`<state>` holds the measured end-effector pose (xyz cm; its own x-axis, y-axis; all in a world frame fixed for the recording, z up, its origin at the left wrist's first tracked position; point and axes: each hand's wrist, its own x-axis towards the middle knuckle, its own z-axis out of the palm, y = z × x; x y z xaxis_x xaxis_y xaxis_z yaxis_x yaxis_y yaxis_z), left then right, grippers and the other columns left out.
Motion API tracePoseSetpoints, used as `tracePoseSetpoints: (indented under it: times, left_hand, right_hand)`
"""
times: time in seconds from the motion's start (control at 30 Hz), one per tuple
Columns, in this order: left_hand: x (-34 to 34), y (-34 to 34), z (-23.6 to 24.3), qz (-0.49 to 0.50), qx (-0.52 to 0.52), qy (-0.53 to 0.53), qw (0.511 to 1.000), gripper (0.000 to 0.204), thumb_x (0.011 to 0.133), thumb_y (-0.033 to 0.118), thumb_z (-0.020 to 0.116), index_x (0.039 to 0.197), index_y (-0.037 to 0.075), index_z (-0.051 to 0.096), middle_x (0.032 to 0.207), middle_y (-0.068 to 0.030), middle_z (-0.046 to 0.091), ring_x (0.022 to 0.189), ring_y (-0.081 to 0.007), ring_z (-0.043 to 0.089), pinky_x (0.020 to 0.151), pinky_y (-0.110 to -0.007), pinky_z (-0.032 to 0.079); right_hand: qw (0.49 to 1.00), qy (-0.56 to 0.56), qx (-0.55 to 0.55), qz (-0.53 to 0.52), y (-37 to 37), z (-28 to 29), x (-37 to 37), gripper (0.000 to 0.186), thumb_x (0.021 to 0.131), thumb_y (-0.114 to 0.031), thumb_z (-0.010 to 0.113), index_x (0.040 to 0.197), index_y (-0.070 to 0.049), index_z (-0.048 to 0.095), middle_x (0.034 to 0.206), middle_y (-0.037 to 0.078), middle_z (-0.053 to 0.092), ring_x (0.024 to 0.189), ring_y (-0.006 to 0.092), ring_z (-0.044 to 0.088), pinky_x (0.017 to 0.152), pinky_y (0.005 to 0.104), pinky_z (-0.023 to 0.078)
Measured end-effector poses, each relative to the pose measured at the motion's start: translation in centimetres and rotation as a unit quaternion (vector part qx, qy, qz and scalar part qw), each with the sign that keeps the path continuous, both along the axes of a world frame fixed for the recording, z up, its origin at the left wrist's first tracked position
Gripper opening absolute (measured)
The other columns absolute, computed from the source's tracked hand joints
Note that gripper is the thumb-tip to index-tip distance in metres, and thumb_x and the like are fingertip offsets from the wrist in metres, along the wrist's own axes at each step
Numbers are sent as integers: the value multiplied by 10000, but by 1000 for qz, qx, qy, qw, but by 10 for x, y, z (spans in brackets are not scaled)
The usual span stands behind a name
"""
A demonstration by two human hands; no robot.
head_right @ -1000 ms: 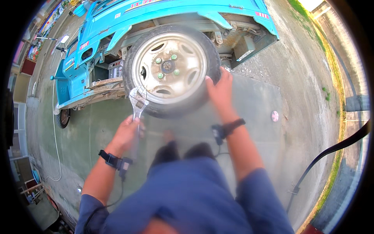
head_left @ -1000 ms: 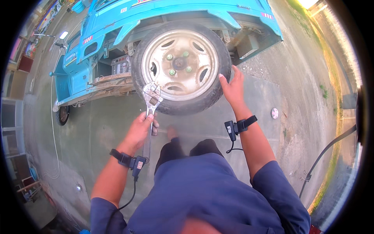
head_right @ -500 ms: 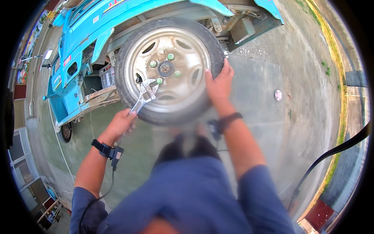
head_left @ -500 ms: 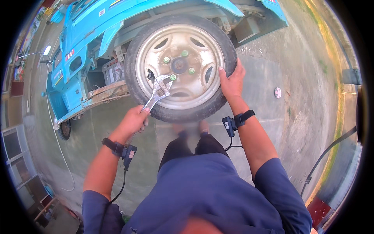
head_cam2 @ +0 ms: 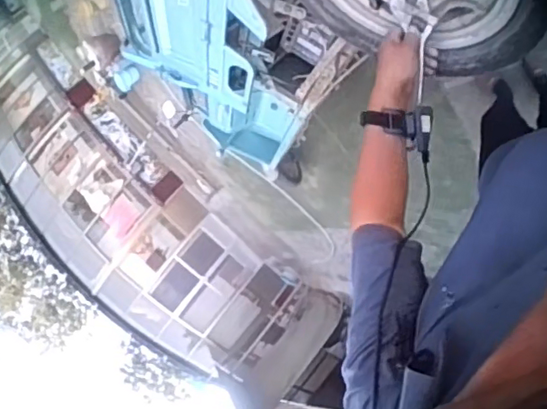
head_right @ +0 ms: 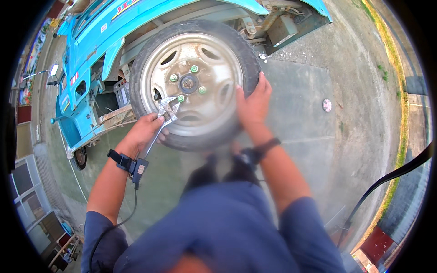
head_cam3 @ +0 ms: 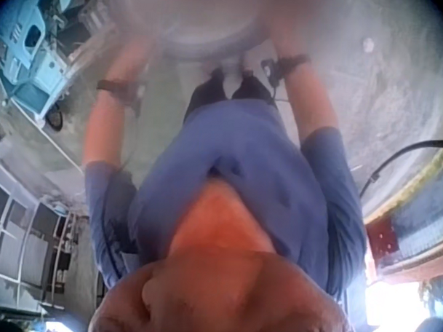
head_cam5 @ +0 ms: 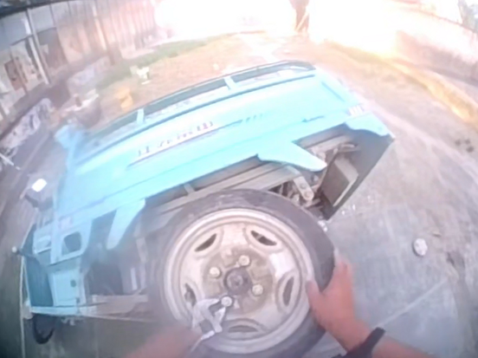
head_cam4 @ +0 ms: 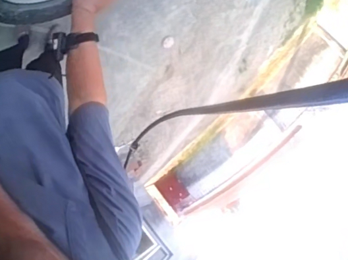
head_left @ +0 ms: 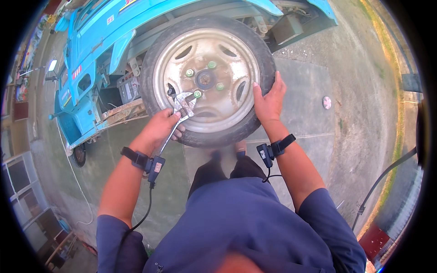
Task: The person removes a wheel cover by hand and using a screwdriver, then uses an adjustable wrench to loosen the lug nuts on a wheel of a small blue truck.
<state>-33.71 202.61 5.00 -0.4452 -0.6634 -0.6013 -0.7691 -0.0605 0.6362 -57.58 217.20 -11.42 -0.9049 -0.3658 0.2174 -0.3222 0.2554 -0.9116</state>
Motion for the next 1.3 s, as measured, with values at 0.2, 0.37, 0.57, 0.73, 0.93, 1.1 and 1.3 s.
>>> tracePoseSetpoints:
  times: [0.2,0.37,0.57,0.73,0.93,1.1,1.3]
  left_hand:
    - [-12,-25,3,6,3,-44,999,267,985,277,532,1036,22,596,856,-77,665,656,-144,606,559,-286,483]
    - [-16,-40,7,-17,-59,-93,994,343,942,350,608,963,7,619,824,-59,648,630,-130,582,526,-271,452]
    - [-26,-39,12,-37,-98,-152,983,374,926,397,627,936,23,619,792,-53,628,607,-120,563,496,-256,421]
    - [-21,-51,6,-27,-47,-122,991,336,951,376,597,978,42,615,822,-46,623,615,-115,558,506,-253,425]
    - [-11,-64,6,-29,4,-74,997,317,953,346,594,1006,33,614,798,-35,634,604,-105,568,491,-250,440]
    - [-13,-65,0,-23,-32,-92,995,338,926,373,641,987,41,624,742,-20,611,566,-95,549,469,-240,417]
    - [-23,-66,-1,-35,-59,-128,989,358,915,407,654,962,54,623,691,-15,589,534,-95,534,454,-237,396]
  right_hand:
    - [1000,-14,6,5,-10,0,1,822,836,-328,692,1463,-14,262,1410,242,340,1303,381,374,1074,428,355]
    - [999,-47,15,3,-25,7,5,822,811,-321,710,1472,-78,284,1450,182,323,1319,355,383,1075,421,370]
    - [998,-63,25,0,-29,8,10,830,809,-323,714,1476,-89,278,1460,179,312,1322,348,381,1070,425,374]
    - [999,-47,23,4,-36,11,8,826,811,-323,712,1477,-97,280,1458,179,319,1324,350,378,1076,420,368]
    - [998,-54,37,18,-43,15,6,826,814,-321,710,1479,-92,276,1454,194,318,1321,359,376,1079,419,365]
    - [998,-54,25,15,-46,14,6,834,812,-324,713,1481,-96,270,1459,194,306,1322,363,371,1076,425,365]
    - [998,-50,24,12,-48,9,5,837,810,-332,715,1482,-105,270,1461,188,305,1325,363,366,1070,434,369]
